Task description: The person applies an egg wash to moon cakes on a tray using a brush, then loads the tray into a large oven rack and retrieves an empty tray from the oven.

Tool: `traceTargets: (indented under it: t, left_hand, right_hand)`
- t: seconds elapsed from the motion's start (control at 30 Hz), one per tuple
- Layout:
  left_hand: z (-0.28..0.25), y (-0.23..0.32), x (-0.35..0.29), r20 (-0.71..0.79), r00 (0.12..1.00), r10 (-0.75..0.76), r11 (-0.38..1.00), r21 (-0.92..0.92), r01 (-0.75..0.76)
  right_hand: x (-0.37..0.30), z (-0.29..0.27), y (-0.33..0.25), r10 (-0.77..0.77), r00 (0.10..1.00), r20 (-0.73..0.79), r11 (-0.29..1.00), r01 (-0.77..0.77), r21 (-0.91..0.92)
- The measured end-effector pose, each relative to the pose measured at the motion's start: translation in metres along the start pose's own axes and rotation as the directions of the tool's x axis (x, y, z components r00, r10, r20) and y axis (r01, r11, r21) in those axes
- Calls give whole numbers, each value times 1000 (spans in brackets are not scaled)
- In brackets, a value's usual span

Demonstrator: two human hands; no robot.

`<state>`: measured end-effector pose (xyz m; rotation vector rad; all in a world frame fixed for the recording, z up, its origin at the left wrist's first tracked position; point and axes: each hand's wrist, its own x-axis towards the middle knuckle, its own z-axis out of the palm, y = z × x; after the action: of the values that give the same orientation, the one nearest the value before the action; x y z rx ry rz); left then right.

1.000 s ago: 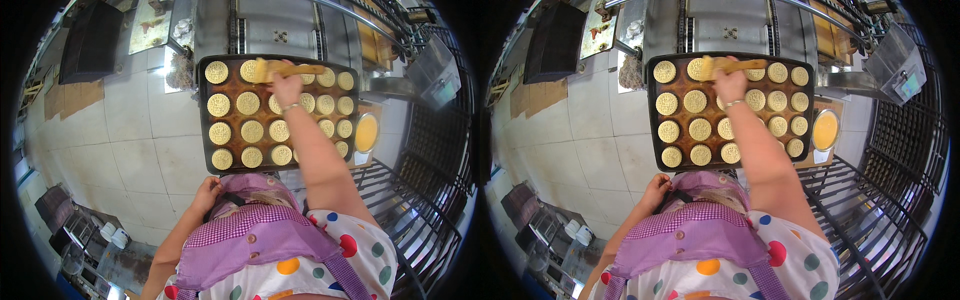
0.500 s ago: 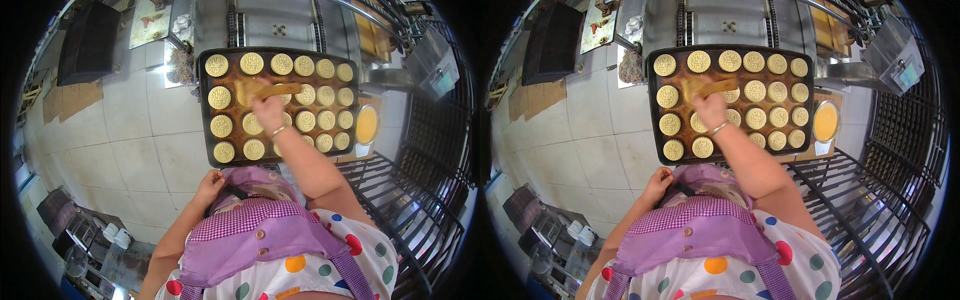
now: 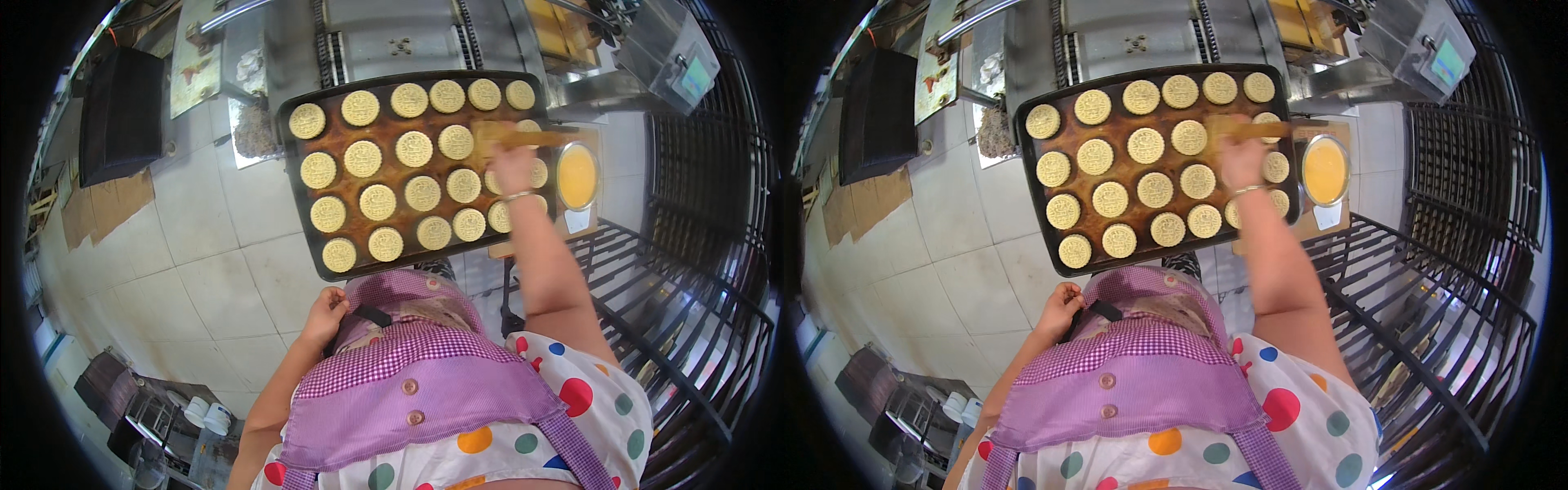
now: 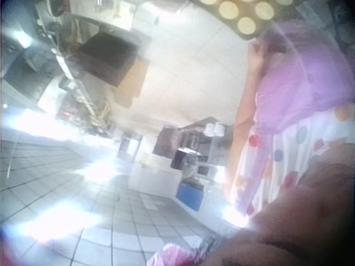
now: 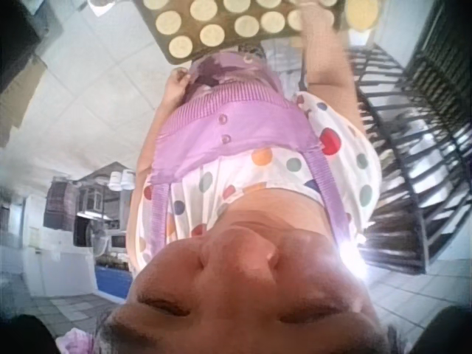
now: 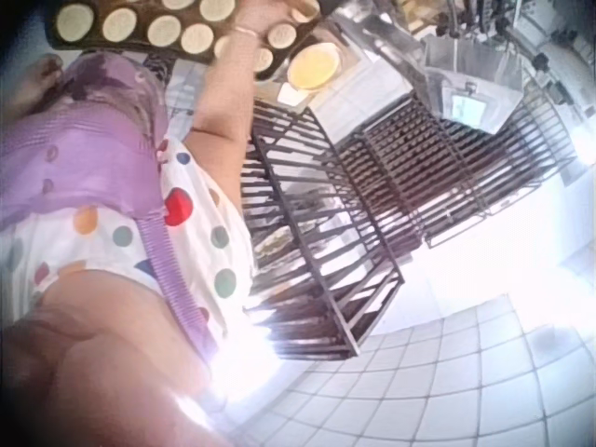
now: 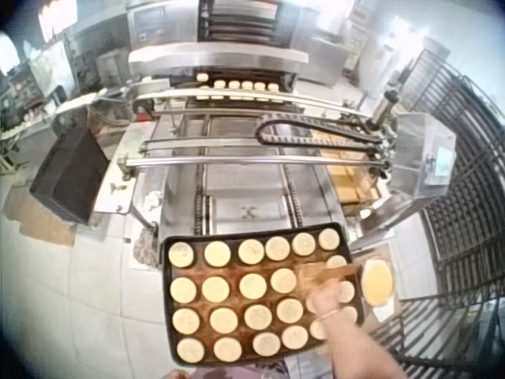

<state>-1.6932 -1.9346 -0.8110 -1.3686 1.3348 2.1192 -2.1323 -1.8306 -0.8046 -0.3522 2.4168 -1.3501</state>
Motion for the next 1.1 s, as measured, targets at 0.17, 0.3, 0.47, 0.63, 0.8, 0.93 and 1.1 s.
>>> traceTargets:
  t: [0.17,0.3,0.47,0.63,0.8,0.93,1.1]
  left_hand:
    - [44,9,8,21,1000,16,1000,25,-17]
    - [83,9,7,33,999,-14,1000,10,14]
    - [129,-2,8,43,997,-62,997,-46,64]
    - [177,8,23,40,997,-59,996,69,56]
    - [213,32,31,7,999,-44,995,91,44]
    - [220,16,36,34,998,-44,984,173,37]
    - [233,28,48,69,996,-62,976,215,46]
  right_hand:
    - [-25,44,-11,-26,976,215,999,19,36]
    - [51,-49,44,-63,995,-75,975,77,210]
    - [80,-125,39,58,988,-140,997,-63,-36]
    - [51,-87,19,-152,982,116,988,155,-20]
    - [79,-164,86,79,993,-84,993,-71,95]
    - [77,-273,149,335,876,-347,905,-197,378]
    - [71,-341,289,-93,854,-512,970,-39,-241]
